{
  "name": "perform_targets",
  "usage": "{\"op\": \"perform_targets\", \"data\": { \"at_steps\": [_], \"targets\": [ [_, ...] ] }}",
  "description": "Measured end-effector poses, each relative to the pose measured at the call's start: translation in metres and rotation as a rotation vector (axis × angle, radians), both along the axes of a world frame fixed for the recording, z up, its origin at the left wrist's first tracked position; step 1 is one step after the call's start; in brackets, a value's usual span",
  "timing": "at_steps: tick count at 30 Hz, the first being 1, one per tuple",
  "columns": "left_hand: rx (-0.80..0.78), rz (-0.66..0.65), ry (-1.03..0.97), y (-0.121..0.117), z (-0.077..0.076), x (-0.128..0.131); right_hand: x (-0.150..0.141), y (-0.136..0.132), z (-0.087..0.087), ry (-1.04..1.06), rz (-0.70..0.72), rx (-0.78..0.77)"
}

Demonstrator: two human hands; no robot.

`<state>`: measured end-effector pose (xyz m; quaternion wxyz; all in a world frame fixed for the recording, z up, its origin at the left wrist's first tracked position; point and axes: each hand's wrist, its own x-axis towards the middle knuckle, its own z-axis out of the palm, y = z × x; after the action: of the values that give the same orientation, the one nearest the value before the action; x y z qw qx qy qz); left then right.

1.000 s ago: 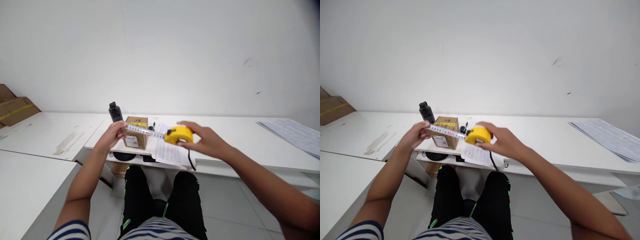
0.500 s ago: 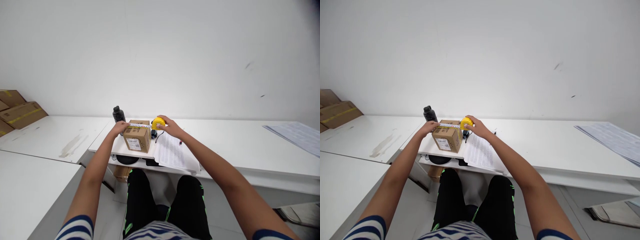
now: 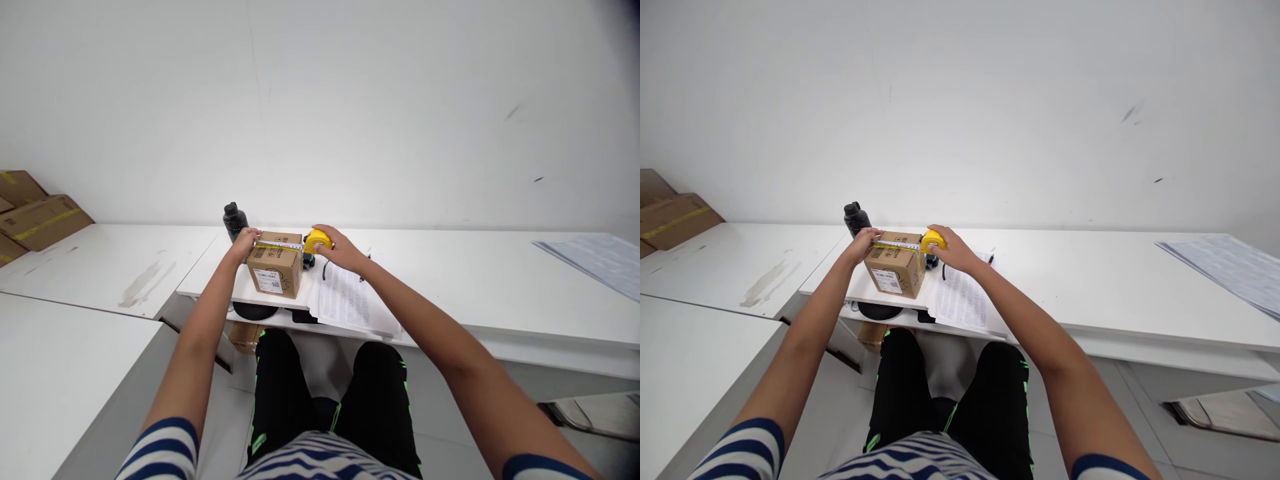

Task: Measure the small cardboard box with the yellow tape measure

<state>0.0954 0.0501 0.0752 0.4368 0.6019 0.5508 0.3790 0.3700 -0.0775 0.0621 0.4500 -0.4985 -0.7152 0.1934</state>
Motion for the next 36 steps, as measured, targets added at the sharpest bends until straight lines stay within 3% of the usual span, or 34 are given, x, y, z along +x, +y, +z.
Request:
{"op": "perform_targets", "data": {
  "at_steps": [3,8,14,21,36],
  "targets": [
    [0.052,-0.053,0.058,0.002,-0.004,0.006,-0.002,0.003,-0.002,0.019,-0.033,-0.007],
    [0.134,-0.175,0.332,0.002,-0.008,-0.003,-0.002,0.001,-0.001,-0.034,-0.013,0.025],
    [0.055,-0.247,0.428,0.012,-0.005,-0.005,0.0,-0.004,-0.002,-0.173,-0.029,0.113],
    [-0.025,-0.337,0.529,0.02,0.0,-0.005,0.0,-0.009,0.0,-0.152,-0.053,0.121],
    [0.001,-0.288,0.451,0.007,0.004,0.003,0.0,-0.012,-0.011,-0.177,-0.043,0.097]
  ]
}}
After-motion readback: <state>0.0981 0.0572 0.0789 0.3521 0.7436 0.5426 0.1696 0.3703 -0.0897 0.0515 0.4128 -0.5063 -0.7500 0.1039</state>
